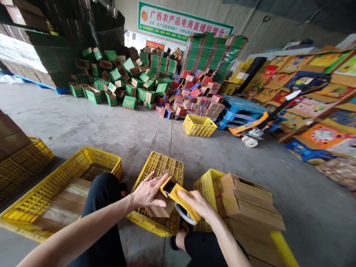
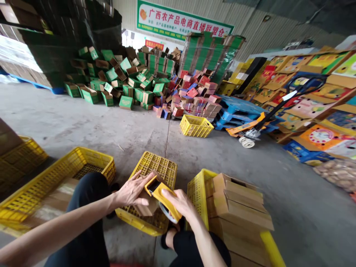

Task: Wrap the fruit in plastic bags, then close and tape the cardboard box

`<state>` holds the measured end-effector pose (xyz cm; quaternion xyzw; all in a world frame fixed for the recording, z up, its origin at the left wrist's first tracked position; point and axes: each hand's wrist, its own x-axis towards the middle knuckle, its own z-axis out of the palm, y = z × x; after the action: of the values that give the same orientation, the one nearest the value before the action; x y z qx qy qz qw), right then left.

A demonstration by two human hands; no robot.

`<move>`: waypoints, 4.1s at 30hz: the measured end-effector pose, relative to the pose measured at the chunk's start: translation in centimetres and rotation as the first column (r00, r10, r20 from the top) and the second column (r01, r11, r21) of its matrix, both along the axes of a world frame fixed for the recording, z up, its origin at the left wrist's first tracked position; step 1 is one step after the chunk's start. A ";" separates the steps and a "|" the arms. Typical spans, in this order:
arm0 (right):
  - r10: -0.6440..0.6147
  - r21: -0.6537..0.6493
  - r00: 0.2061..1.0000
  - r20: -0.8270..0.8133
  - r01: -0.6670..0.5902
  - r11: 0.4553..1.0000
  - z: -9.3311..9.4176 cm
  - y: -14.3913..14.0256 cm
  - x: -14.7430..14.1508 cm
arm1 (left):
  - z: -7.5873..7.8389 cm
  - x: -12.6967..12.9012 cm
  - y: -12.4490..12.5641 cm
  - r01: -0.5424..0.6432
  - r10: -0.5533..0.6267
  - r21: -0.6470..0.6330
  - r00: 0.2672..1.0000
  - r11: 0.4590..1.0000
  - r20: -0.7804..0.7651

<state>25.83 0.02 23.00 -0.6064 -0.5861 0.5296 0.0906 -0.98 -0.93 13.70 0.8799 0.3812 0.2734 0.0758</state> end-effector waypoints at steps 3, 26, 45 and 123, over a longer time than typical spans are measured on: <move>0.009 0.000 1.000 0.018 -0.009 1.000 0.2 -0.2 0.2 | -0.2 -0.2 0.1 0.008 -0.007 0.006 1.000 1.000 -0.027; -0.044 0.011 0.999 0.030 0.043 0.999 -1.0 -1.6 1.9 | 0.9 -1.4 0.2 0.054 -0.056 -0.015 0.989 0.998 -0.136; -0.060 0.005 0.998 0.013 0.059 0.998 -0.7 -2.8 2.7 | 0.1 0.2 0.9 0.224 -0.230 -0.058 0.967 0.973 -0.109; -0.267 -0.182 0.944 -0.192 0.233 0.955 -5.2 -7.9 7.3 | -0.1 1.7 0.7 0.249 -0.239 0.009 0.939 0.968 -0.249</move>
<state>33.10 -7.83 17.76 -0.6205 -0.4475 0.6207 0.1719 0.75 -0.28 13.55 0.9487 0.2701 0.1585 0.0434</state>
